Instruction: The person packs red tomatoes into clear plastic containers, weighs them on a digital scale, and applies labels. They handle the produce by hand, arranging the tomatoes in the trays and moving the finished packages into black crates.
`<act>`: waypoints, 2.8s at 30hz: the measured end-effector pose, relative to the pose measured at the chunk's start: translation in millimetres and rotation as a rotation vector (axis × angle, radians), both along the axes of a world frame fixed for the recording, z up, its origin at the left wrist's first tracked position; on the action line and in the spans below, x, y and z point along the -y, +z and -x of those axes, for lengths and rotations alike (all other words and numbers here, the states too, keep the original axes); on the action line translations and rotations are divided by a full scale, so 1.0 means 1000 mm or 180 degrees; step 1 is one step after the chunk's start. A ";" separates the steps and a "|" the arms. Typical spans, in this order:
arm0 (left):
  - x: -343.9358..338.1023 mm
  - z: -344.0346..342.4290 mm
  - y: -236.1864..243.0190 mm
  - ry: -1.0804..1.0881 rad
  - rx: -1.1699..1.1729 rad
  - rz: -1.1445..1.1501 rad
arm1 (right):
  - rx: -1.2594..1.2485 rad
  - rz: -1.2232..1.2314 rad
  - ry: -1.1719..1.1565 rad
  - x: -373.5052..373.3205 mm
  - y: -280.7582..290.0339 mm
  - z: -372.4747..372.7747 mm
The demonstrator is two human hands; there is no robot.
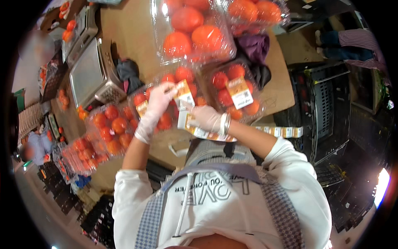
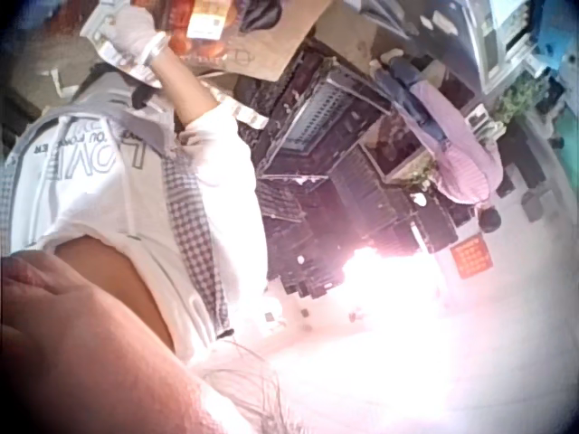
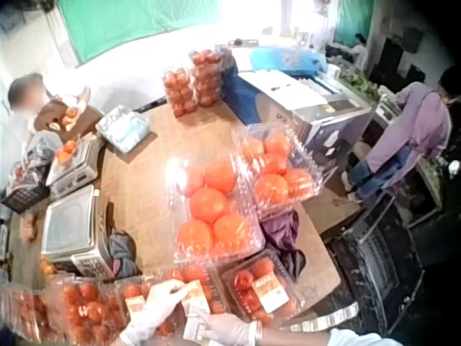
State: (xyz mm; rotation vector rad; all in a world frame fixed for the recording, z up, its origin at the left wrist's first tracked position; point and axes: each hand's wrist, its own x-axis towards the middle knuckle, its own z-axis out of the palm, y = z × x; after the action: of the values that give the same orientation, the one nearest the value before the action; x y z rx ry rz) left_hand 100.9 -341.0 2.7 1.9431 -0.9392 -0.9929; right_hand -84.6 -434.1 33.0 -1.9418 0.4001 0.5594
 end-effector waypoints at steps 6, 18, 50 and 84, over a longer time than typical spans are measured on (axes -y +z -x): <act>0.012 -0.003 0.045 -0.0002 0.2507 -0.0376 | 0.0357 -0.0115 -0.0241 -0.005 0.006 0.014; 0.151 -0.041 0.111 0.0995 -0.1855 0.0319 | 0.1007 -0.0621 -0.1676 0.022 0.059 0.087; -0.158 -0.007 0.074 0.2551 -0.2634 0.1629 | -0.0237 -0.2182 -0.1856 -0.053 0.062 0.083; -0.152 -0.075 0.138 0.1088 -0.0677 0.0561 | 0.1586 -0.0963 -0.0835 -0.093 0.035 0.020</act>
State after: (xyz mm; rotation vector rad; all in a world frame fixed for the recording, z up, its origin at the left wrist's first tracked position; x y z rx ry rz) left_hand 175.7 -189.4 141.0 1.7365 -0.5329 -0.8646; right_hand -104.4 -340.8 67.8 -1.6303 0.2280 -0.0417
